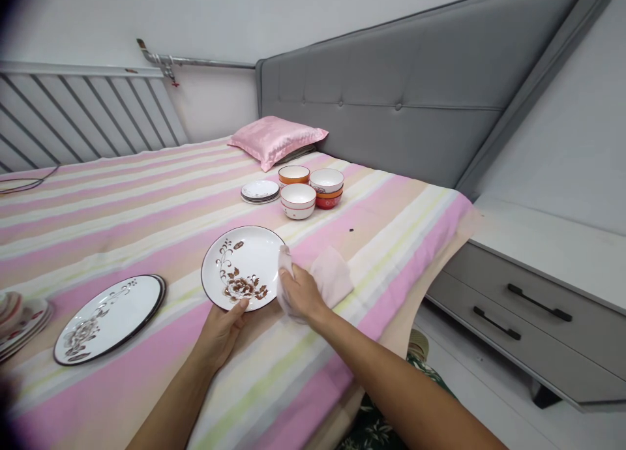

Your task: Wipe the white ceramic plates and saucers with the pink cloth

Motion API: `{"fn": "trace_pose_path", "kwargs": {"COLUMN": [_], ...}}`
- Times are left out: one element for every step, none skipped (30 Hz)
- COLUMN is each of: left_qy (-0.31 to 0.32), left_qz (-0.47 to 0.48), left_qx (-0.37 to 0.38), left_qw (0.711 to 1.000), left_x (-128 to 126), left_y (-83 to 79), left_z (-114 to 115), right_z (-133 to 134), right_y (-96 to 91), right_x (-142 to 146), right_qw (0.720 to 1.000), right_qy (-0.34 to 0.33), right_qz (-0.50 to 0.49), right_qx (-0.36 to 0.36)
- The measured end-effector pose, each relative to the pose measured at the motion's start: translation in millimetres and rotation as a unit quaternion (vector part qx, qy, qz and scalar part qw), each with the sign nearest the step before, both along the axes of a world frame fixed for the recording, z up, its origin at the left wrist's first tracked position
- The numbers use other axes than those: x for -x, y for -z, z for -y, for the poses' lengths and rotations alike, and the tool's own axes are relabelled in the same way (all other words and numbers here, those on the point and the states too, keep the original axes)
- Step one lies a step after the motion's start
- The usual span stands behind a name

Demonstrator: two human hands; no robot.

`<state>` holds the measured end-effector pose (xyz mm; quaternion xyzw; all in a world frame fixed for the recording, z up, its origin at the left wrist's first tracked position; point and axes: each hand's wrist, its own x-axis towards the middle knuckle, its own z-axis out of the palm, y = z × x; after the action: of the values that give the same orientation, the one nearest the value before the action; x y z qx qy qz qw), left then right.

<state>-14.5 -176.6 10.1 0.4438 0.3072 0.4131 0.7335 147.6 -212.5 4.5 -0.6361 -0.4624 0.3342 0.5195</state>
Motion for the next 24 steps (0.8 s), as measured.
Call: {"fn": "trace_pose_path", "kwargs": {"left_qy": [0.011,0.023,0.035,0.049,0.063,0.077,0.091,0.106,0.124,0.144,0.163,0.179,0.190,0.194,0.193,0.187,0.178,0.166,0.154,0.142,0.131,0.120,0.111,0.102], "left_qz": [-0.002,-0.002,-0.001,-0.002,-0.005,-0.012,-0.021,-0.029,-0.036,-0.039,-0.039,-0.037,-0.034,-0.030,-0.027,-0.024,-0.023,-0.023,-0.023,-0.022,-0.018,-0.012,-0.005,0.005], "left_qx": [0.002,0.009,0.021,0.037,0.054,0.068,0.076,0.076,0.070,0.061,0.051,0.044,0.039,0.036,0.036,0.037,0.039,0.042,0.045,0.047,0.048,0.046,0.044,0.041], "left_qw": [1.000,1.000,0.999,0.998,0.997,0.995,0.993,0.991,0.989,0.987,0.984,0.982,0.980,0.980,0.980,0.981,0.983,0.985,0.987,0.989,0.990,0.992,0.993,0.994], "left_x": [2,4,7,9,11,13,14,15,16,16,16,16,15,14,13,11,10,9,7,6,5,4,4,4], "left_y": [-0.3,-0.3,-0.3,-0.3,-0.3,-0.4,-0.5,-0.6,-0.6,-0.5,-0.3,0.1,0.6,1.0,1.4,1.5,1.4,1.1,0.7,0.3,0.0,-0.1,-0.2,-0.1], "left_z": [0,-1,-2,-2,-3,-4,-4,-4,-4,-4,-3,-3,-2,-1,0,1,3,4,5,5,6,5,5,4], "right_z": [-1,-1,-1,-1,-1,0,1,2,3,4,4,4,4,4,3,3,2,2,2,2,2,2,3,4], "right_y": [-1.2,-2.6,-4.3,-6.1,-8.0,-10.0,-12.0,-13.8,-15.4,-16.6,-17.4,-17.7,-17.6,-17.0,-16.1,-15.0,-13.6,-12.2,-10.9,-9.8,-8.9,-8.3,-8.1,-8.2], "right_x": [-5,-10,-16,-21,-26,-30,-34,-36,-39,-40,-41,-42,-43,-44,-44,-44,-44,-44,-43,-42,-40,-38,-35,-31], "right_qw": [1.000,1.000,1.000,0.999,0.999,0.998,0.997,0.996,0.995,0.994,0.994,0.994,0.994,0.994,0.994,0.994,0.994,0.995,0.995,0.996,0.996,0.996,0.996,0.996], "right_qy": [0.007,0.012,0.011,0.006,-0.002,-0.013,-0.025,-0.036,-0.047,-0.055,-0.061,-0.065,-0.069,-0.072,-0.073,-0.070,-0.064,-0.057,-0.051,-0.047,-0.046,-0.048,-0.052,-0.056], "right_qz": [0.006,0.018,0.028,0.039,0.051,0.062,0.073,0.081,0.086,0.088,0.087,0.086,0.085,0.084,0.083,0.082,0.080,0.078,0.077,0.074,0.071,0.066,0.062,0.059], "right_qx": [0.001,0.002,0.002,-0.001,-0.006,-0.010,-0.013,-0.017,-0.019,-0.020,-0.021,-0.022,-0.023,-0.024,-0.027,-0.029,-0.030,-0.031,-0.031,-0.029,-0.028,-0.027,-0.026,-0.026]}}
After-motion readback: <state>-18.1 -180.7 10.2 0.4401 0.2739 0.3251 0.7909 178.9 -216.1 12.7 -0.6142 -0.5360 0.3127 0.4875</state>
